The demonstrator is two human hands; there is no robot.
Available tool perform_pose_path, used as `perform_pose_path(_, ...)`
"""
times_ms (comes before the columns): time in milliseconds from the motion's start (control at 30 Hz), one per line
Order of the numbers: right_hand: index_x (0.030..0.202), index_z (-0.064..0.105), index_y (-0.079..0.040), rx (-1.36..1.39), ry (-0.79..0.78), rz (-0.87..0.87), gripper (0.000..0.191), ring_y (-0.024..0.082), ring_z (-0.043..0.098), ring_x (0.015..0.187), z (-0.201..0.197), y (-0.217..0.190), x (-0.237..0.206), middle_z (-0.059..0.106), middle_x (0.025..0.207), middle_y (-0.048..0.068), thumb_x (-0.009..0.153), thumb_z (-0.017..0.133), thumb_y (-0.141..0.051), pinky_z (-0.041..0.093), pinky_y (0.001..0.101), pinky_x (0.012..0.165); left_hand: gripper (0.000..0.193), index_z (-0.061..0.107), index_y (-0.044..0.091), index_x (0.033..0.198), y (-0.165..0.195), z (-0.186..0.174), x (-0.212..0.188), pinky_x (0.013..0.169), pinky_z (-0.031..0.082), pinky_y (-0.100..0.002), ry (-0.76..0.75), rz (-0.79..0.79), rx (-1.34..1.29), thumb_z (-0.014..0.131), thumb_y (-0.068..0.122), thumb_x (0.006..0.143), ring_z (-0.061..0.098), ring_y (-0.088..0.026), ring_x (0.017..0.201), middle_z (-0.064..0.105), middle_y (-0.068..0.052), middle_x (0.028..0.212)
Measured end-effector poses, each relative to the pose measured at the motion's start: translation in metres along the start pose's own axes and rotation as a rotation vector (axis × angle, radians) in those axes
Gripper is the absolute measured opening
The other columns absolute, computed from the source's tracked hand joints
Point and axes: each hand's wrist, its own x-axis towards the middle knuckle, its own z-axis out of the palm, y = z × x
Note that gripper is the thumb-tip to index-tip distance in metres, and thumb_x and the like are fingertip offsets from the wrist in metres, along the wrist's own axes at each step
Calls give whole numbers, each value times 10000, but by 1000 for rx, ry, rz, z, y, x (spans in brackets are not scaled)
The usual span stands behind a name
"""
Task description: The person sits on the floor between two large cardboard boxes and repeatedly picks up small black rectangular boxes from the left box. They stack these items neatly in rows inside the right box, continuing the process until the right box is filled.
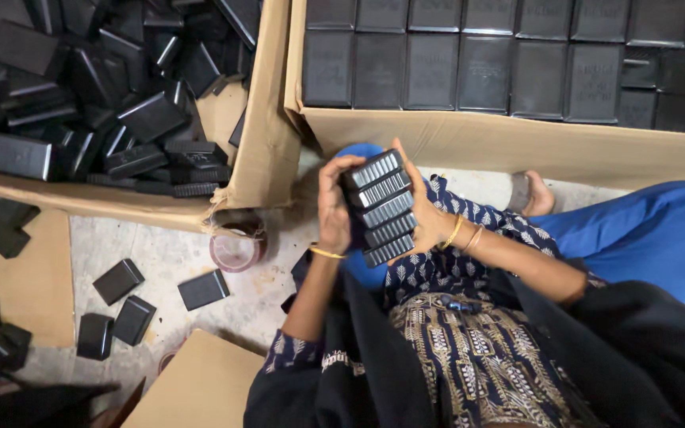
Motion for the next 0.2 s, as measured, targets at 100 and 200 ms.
perform_pose_path(100, 1647, -145, -146, -131, -90, 1, 1598, 437, 22, 1634, -4, -8, 15, -113, 1712, 289, 568, 926, -640, 90, 526, 1344, 702, 594, 12, 1211, -17, 8, 4, 1085, 398, -334, 195, 52, 75, 539, 678, 994, 535, -194, 1135, 551, -77, 1188)
perform_pose_path(200, 1640, -77, -137, -197, -190, 162, 1564, 416, 59, 1618, -13, -24, 29, 23, 1693, 268, 532, 881, -688, 107, 584, 1305, 699, 573, 15, 1211, -29, 5, 0, 1078, 398, -344, 185, 70, 42, 512, 677, 997, 519, -184, 1128, 521, -69, 1148)
